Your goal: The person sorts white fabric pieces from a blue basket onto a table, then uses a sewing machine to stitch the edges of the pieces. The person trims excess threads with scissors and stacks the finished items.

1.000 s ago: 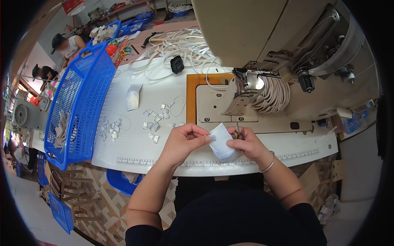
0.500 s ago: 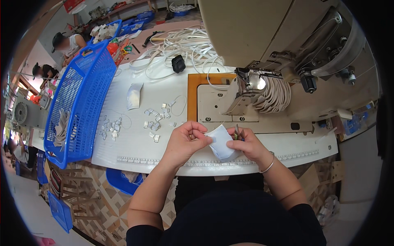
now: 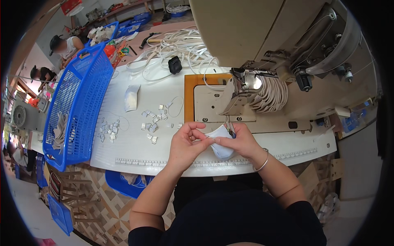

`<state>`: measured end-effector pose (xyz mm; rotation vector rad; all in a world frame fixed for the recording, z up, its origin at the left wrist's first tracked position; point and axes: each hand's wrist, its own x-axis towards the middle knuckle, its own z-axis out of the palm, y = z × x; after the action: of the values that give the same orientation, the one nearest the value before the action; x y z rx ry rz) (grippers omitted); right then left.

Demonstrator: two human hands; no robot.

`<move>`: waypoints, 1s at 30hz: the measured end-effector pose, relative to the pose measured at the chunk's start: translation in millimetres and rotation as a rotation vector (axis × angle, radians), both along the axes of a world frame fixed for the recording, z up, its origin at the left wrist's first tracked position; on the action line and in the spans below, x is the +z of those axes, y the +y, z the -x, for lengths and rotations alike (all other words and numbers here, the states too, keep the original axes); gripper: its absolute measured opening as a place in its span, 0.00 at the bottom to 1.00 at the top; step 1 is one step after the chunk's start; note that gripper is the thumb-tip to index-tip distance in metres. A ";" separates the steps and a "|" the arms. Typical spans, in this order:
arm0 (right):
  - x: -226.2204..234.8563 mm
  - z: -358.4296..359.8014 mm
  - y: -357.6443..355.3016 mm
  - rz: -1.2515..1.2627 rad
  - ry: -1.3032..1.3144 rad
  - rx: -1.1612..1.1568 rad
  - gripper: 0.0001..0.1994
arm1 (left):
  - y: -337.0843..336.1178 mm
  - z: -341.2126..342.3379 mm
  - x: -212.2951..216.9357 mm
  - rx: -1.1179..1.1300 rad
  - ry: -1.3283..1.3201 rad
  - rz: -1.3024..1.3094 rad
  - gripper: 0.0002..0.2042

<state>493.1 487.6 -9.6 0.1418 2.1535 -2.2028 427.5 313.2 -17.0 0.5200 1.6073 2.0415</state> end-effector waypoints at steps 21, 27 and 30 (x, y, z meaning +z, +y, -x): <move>8.5 -28.3 -3.2 0.039 0.039 -0.094 0.11 | 15.5 -29.6 -14.9 -0.090 -0.268 -0.212 0.04; 19.5 -37.2 20.1 -0.107 0.070 -0.030 0.14 | 23.9 -20.8 -4.9 -0.090 -0.260 -0.267 0.04; 28.4 -41.8 44.7 -0.108 0.141 -0.015 0.17 | 35.8 1.1 15.2 -0.096 -0.280 -0.282 0.05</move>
<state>534.9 532.3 18.8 0.0075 2.3527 -2.1661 426.4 349.0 -1.8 0.3780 1.1208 2.1693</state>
